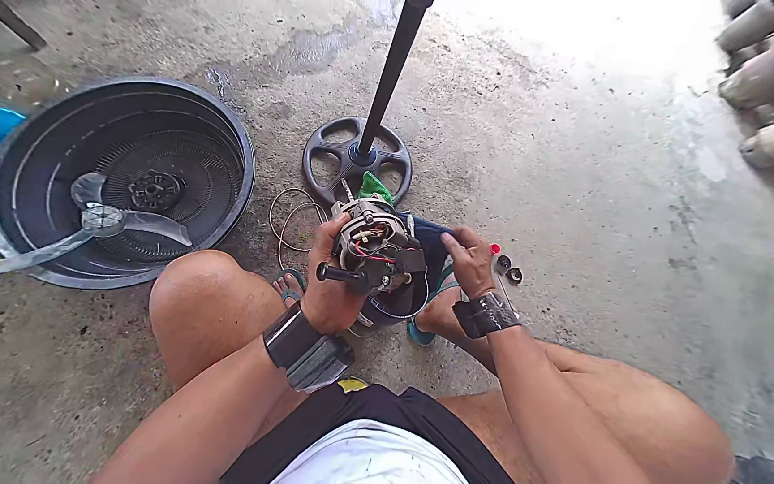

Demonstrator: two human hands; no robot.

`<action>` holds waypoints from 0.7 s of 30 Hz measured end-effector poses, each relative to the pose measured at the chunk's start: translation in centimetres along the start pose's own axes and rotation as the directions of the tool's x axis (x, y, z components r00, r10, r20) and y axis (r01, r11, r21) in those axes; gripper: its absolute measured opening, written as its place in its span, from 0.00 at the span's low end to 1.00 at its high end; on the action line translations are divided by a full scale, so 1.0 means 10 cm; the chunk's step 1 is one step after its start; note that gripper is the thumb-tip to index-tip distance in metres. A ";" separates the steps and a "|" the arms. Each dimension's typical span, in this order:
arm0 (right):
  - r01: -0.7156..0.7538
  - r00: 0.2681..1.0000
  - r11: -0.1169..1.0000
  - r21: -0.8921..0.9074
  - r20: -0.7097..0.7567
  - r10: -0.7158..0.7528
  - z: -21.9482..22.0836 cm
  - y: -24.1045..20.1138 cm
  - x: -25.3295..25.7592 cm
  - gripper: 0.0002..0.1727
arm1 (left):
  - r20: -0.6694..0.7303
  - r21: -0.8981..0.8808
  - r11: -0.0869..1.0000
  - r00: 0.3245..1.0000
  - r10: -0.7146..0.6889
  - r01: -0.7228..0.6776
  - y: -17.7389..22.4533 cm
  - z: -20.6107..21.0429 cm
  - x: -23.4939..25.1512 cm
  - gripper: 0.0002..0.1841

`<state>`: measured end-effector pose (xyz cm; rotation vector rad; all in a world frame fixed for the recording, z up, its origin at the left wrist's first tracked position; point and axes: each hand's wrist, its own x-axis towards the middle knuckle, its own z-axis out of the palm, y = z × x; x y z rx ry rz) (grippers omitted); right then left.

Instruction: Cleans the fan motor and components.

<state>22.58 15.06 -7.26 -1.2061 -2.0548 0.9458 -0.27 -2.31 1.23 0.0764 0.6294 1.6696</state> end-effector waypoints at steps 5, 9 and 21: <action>0.054 0.981 0.652 0.756 -0.162 0.107 -0.30 -0.60 -0.09 0.16 | -0.001 -0.048 0.998 0.999 -0.036 0.036 0.00 -0.03 0.00 0.28; 0.092 0.996 0.523 0.847 -0.071 -0.061 -0.53 -0.95 -0.23 0.13 | 0.011 -0.041 0.998 0.999 -0.043 0.043 0.00 -0.03 0.00 0.27; 0.592 0.730 0.747 -0.303 -0.190 -0.656 0.34 -1.47 -0.92 0.06 | -0.105 -0.046 0.993 0.989 0.106 -0.111 -0.09 0.11 -0.05 0.26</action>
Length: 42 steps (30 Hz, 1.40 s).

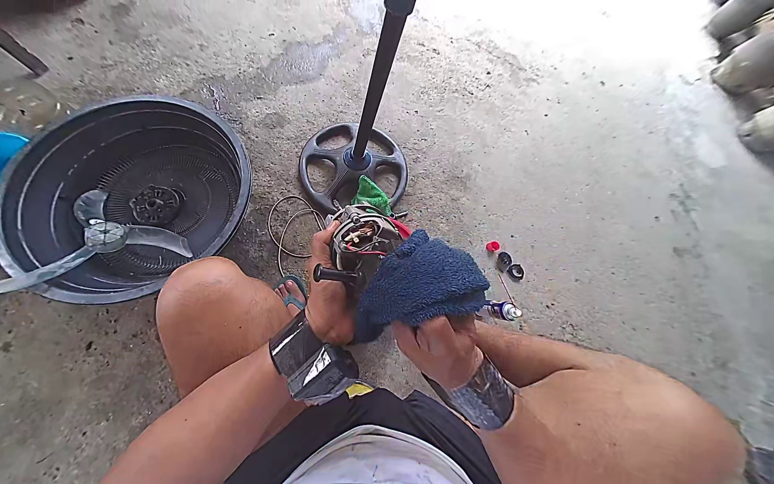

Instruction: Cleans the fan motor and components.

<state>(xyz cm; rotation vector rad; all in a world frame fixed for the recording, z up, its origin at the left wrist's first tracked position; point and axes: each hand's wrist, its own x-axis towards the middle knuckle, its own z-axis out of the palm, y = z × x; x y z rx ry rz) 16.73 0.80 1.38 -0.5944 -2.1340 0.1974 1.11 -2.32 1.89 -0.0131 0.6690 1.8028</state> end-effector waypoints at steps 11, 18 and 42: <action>-0.096 0.987 0.935 0.342 -0.090 0.134 0.06 0.11 0.13 0.05 | 0.050 -0.087 0.996 0.999 0.019 -0.015 0.00 0.03 -0.02 0.29; -0.101 0.993 0.993 -0.065 -0.069 0.097 0.09 0.02 0.06 0.06 | 0.014 -0.049 0.999 1.000 0.005 -0.005 0.00 0.03 0.00 0.28; -0.264 0.964 0.810 0.524 0.154 0.215 0.00 0.09 0.39 0.12 | 0.257 -0.038 0.995 0.962 0.094 -0.087 -0.06 -0.05 -0.04 0.32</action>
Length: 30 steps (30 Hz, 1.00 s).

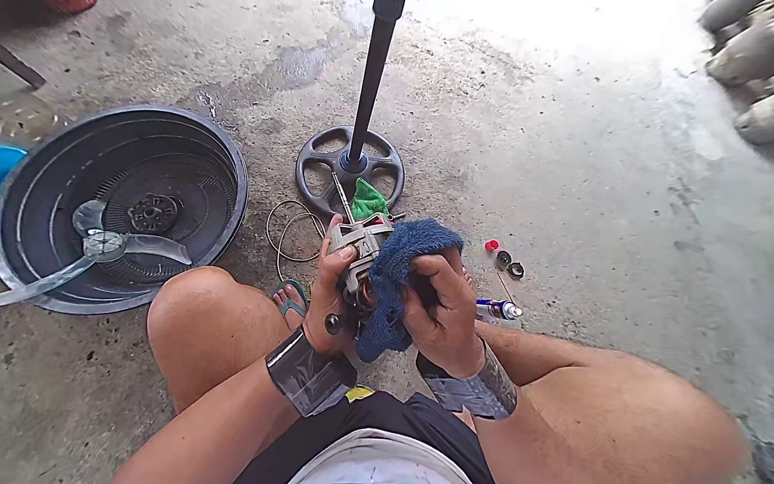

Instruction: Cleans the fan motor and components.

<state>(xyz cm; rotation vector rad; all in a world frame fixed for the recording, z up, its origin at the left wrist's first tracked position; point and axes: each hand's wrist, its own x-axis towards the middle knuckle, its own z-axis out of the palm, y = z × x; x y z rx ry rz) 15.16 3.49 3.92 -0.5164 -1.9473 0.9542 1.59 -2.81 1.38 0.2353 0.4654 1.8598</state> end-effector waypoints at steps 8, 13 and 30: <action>-0.091 0.994 0.977 0.194 -0.035 0.099 -0.06 0.04 -0.05 0.17 | -0.123 0.256 0.967 0.991 0.046 -0.013 -0.05 -0.05 0.00 0.53; -0.095 0.984 0.972 0.214 -0.130 0.125 -0.02 0.05 -0.06 0.12 | -0.157 0.235 0.971 0.988 0.001 0.036 -0.06 -0.02 0.01 0.47; -0.133 0.875 0.039 0.990 0.099 0.475 -0.78 0.70 -0.80 0.33 | -0.053 0.159 0.982 0.994 -0.092 0.099 0.03 -0.01 0.01 0.26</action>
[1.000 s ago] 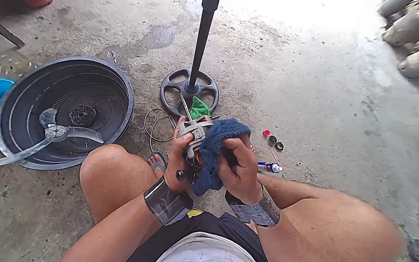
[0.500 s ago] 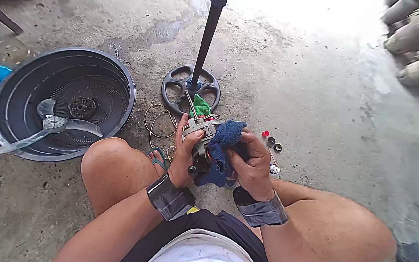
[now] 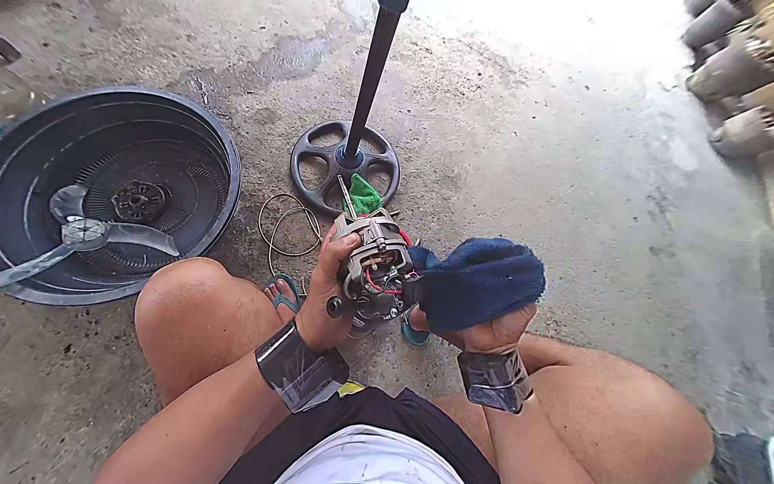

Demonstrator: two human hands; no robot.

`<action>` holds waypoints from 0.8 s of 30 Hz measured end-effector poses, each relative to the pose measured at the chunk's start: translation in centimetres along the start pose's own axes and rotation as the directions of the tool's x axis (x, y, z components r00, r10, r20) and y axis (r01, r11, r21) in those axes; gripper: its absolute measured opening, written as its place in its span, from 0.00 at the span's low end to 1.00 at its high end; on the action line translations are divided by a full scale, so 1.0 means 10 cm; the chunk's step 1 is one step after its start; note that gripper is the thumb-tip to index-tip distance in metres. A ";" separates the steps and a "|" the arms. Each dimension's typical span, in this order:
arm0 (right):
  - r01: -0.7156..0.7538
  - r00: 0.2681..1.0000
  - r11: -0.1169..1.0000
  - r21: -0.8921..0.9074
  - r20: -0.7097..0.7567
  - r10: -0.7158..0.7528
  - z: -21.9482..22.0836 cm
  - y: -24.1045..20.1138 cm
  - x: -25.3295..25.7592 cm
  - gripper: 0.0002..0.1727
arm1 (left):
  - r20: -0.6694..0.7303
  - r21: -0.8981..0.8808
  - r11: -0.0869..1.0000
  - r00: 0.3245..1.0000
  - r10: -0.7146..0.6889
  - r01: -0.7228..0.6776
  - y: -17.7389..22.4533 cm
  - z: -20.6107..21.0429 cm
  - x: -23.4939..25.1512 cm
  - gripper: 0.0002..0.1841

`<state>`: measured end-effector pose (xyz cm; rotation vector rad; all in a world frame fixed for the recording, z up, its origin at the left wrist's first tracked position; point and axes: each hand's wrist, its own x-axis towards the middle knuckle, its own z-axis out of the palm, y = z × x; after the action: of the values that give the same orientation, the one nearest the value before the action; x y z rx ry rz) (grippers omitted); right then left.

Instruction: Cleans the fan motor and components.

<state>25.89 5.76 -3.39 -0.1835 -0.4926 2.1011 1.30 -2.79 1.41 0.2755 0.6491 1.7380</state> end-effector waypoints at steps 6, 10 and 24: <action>0.074 0.994 0.857 -0.511 -0.027 -0.102 0.45 0.16 -0.19 0.13 | -0.039 -0.051 0.995 0.996 -0.083 0.081 0.04 0.00 0.00 0.21; 0.023 0.966 0.296 -0.955 -0.055 -0.251 0.64 0.39 -0.07 0.28 | -0.045 -0.064 0.989 0.990 -0.137 0.134 0.04 0.00 0.02 0.24; 0.058 0.983 0.312 -0.948 -0.001 -0.185 0.87 0.46 0.02 0.36 | 0.001 0.063 0.998 1.000 -0.016 0.016 -0.04 -0.06 0.00 0.26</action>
<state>19.51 1.31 2.60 -0.9186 -1.6136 1.3500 1.32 -2.88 0.74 0.3150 0.7043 1.7041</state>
